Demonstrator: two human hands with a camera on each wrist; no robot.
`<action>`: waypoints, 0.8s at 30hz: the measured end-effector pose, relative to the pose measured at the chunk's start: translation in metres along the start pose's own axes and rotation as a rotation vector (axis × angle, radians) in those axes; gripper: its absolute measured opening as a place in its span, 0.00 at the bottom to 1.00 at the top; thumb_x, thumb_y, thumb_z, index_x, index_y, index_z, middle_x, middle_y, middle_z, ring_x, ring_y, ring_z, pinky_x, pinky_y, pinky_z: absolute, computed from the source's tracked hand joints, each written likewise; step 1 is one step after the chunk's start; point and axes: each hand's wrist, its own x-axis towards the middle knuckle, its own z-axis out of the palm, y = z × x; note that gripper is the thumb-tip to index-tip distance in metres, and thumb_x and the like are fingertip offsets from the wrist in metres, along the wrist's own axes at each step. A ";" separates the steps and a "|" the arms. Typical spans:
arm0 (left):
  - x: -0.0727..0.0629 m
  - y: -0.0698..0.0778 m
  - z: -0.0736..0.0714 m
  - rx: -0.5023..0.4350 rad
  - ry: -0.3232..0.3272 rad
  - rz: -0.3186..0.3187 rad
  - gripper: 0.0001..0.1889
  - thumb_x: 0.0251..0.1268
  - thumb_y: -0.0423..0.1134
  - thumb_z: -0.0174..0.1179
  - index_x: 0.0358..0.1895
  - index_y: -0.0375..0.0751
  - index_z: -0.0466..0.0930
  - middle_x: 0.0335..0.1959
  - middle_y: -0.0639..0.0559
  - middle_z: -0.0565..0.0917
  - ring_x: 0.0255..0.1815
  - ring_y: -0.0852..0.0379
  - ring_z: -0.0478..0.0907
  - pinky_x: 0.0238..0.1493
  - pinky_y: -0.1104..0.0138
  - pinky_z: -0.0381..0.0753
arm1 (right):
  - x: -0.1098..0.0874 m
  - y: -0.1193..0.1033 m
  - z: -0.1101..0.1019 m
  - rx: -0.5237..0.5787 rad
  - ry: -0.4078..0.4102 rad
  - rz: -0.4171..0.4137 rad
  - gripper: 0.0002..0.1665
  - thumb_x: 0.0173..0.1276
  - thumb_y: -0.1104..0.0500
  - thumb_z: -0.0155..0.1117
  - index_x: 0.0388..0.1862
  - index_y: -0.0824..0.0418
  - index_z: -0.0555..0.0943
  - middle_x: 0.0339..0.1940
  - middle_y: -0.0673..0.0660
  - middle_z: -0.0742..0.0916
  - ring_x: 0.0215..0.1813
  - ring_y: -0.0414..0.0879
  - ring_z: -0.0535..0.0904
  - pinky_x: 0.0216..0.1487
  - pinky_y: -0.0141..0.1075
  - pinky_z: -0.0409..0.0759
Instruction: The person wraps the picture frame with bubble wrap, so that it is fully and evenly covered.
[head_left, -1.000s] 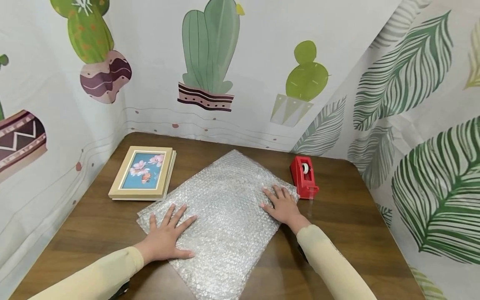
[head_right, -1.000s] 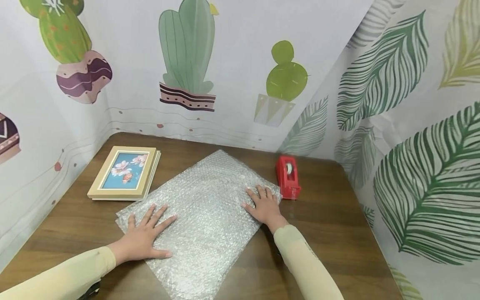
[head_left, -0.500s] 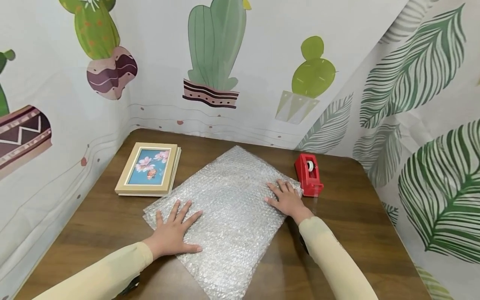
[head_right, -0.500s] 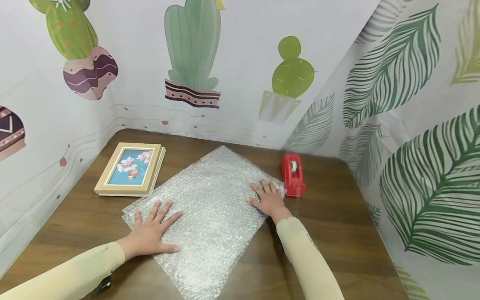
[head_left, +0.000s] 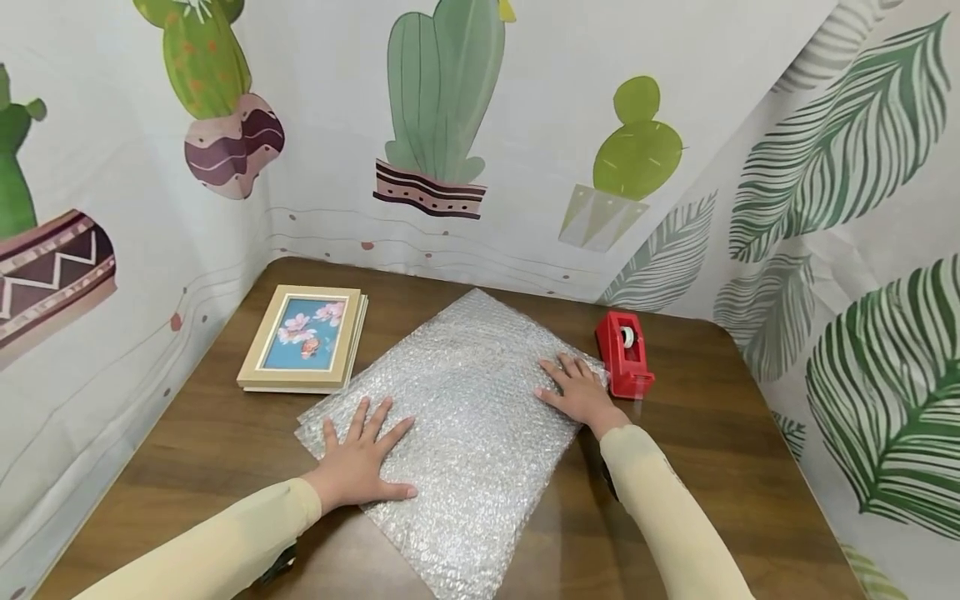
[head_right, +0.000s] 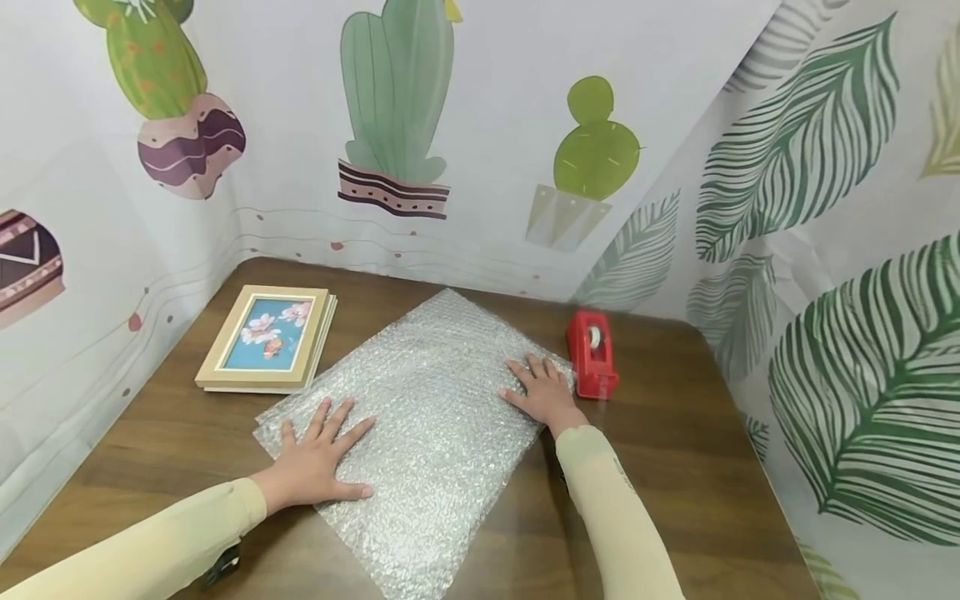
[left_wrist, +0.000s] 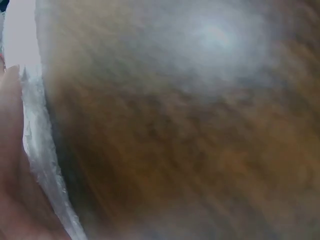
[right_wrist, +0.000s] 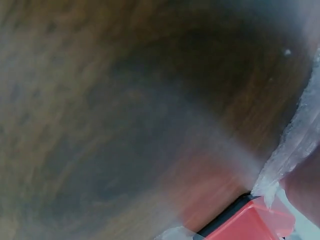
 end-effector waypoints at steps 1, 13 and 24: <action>0.000 0.000 0.000 0.002 -0.008 -0.002 0.56 0.52 0.74 0.67 0.82 0.53 0.56 0.86 0.35 0.45 0.84 0.25 0.36 0.63 0.13 0.36 | 0.000 0.000 0.000 0.010 0.006 -0.005 0.46 0.75 0.33 0.51 0.84 0.50 0.56 0.86 0.68 0.55 0.84 0.74 0.45 0.76 0.77 0.50; 0.007 -0.001 -0.005 0.055 0.048 0.041 0.53 0.50 0.75 0.66 0.79 0.53 0.63 0.82 0.32 0.56 0.81 0.24 0.49 0.58 0.13 0.52 | -0.002 -0.008 -0.010 0.036 0.050 -0.010 0.43 0.72 0.37 0.57 0.81 0.53 0.64 0.83 0.69 0.60 0.83 0.74 0.47 0.76 0.78 0.45; 0.003 -0.023 -0.090 -0.079 0.172 0.029 0.35 0.75 0.61 0.54 0.75 0.41 0.69 0.66 0.32 0.80 0.63 0.32 0.80 0.58 0.37 0.81 | -0.002 -0.035 -0.066 0.033 0.048 -0.003 0.36 0.79 0.45 0.52 0.76 0.64 0.68 0.75 0.68 0.75 0.77 0.69 0.68 0.74 0.69 0.65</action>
